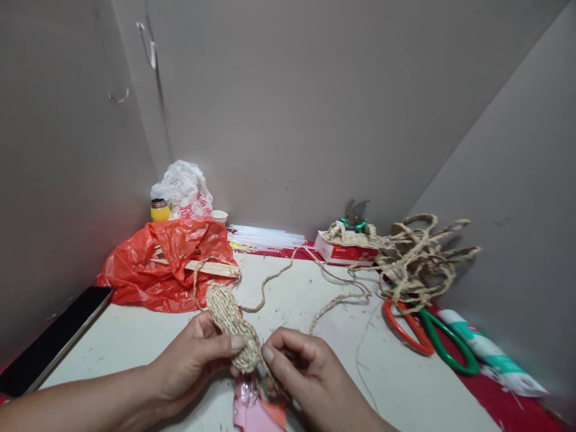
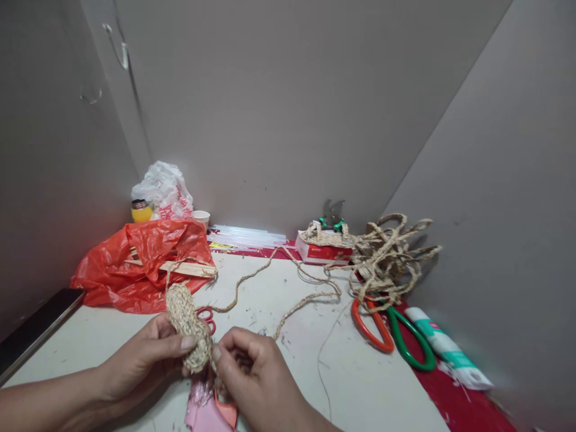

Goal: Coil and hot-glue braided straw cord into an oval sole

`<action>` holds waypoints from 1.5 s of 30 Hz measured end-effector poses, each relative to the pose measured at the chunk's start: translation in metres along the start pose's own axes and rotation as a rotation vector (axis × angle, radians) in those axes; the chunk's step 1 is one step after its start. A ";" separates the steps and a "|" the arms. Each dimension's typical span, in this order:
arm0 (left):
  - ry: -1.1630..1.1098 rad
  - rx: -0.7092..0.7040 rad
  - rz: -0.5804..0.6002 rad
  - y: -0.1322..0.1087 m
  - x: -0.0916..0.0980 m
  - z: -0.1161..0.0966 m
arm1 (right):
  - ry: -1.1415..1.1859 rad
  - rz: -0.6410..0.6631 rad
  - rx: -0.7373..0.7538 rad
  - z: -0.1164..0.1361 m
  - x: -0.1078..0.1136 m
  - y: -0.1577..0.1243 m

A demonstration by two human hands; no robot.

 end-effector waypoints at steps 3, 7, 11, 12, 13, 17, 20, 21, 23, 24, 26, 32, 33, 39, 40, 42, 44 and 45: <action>-0.004 -0.013 -0.011 0.001 0.001 0.000 | 0.009 -0.030 0.037 0.002 0.001 0.001; -0.024 -0.041 -0.022 0.003 0.001 -0.002 | -0.157 -0.096 0.134 0.009 0.006 0.000; -0.041 -0.047 -0.025 0.001 0.001 -0.003 | -0.300 -0.131 0.243 0.016 0.007 -0.001; -0.046 -0.049 -0.022 0.001 0.000 -0.004 | -0.304 -0.126 0.237 0.015 0.007 -0.001; -0.051 -0.054 -0.021 0.000 0.000 -0.004 | -0.292 -0.119 0.217 0.013 0.007 -0.002; -0.077 -0.072 -0.030 0.000 -0.001 -0.006 | -0.117 -0.122 0.095 0.004 0.009 -0.001; -0.079 -0.079 -0.022 0.000 -0.002 -0.006 | 0.047 -0.126 0.020 -0.002 0.008 0.001; -0.079 -0.081 -0.019 0.000 -0.001 -0.006 | 0.094 -0.121 0.000 -0.003 0.008 0.001; -0.081 -0.083 -0.014 -0.001 -0.001 -0.006 | 0.173 -0.102 -0.038 -0.004 0.006 0.002; -0.083 -0.082 -0.011 -0.001 -0.001 -0.006 | 0.204 -0.095 -0.052 -0.004 0.005 0.002; -0.088 -0.077 -0.002 -0.002 -0.001 -0.006 | 0.252 -0.089 -0.065 -0.002 0.004 0.001; -0.096 -0.074 0.000 -0.001 -0.003 -0.006 | 0.298 -0.086 -0.070 -0.002 0.002 0.000; -0.100 -0.073 0.000 -0.001 -0.003 -0.006 | 0.292 -0.078 -0.071 -0.002 0.002 0.000; -0.100 -0.081 -0.002 -0.001 -0.003 -0.007 | 0.332 -0.085 -0.034 -0.005 0.005 0.001; -0.096 -0.078 -0.004 -0.001 -0.003 -0.006 | 0.343 -0.100 -0.031 -0.005 0.005 0.001; -0.091 -0.074 -0.010 -0.001 -0.002 -0.005 | 0.340 -0.126 -0.017 -0.004 0.005 0.001; -0.087 -0.076 -0.018 -0.001 -0.002 -0.004 | 0.292 -0.152 0.017 -0.002 0.004 0.000; -0.081 -0.080 -0.020 -0.001 -0.002 -0.004 | 0.252 -0.167 0.043 -0.001 0.005 0.000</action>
Point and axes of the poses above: each hand's wrist, its own y-axis towards the middle knuckle, its own x-axis out of the back of the hand, z = x × y, the point moved 5 cm from there along y, towards the middle knuckle, and after that the axes turned 2 degrees about x, right-handed, at the moved point
